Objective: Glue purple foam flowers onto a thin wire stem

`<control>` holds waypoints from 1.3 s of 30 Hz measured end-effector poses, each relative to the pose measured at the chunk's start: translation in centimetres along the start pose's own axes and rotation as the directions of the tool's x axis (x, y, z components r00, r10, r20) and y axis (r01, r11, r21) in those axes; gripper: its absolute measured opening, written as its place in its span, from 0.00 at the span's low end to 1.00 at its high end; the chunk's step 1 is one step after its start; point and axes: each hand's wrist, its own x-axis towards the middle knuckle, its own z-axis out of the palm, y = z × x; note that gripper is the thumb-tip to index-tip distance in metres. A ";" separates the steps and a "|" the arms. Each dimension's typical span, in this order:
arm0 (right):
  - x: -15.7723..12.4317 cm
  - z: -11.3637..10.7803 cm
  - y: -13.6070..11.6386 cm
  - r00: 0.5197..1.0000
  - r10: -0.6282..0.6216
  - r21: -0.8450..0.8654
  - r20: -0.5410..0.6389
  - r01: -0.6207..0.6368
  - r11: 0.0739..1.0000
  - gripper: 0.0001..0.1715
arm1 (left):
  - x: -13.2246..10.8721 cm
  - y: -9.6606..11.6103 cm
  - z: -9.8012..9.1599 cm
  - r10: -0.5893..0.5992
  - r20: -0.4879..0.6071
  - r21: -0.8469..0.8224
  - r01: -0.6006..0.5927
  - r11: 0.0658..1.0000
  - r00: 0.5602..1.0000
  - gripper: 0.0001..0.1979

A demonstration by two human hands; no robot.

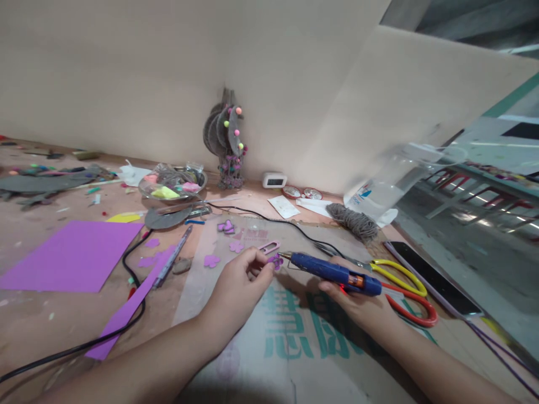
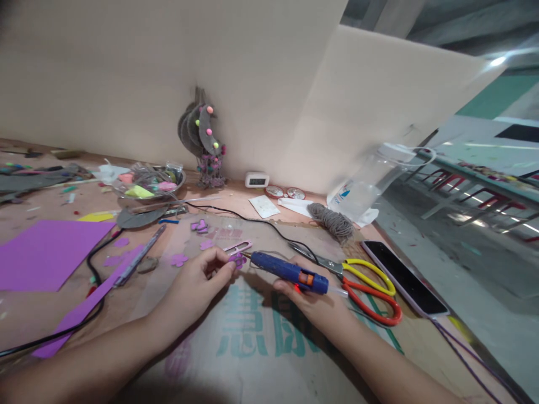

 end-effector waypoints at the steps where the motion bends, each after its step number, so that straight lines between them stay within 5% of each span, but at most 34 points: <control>1: 0.0 0.0 0.0 1.000 0.000 -0.003 0.000 0.000 1.000 0.15 | 0.0 0.0 0.0 -0.002 0.003 -0.003 0.002 1.000 1.000 0.07; 39: 0.0 0.1 0.4 0.999 0.019 0.024 0.038 -0.020 1.000 0.16 | 0.1 -0.2 -0.1 -0.018 -0.010 -0.071 0.018 0.997 1.000 0.07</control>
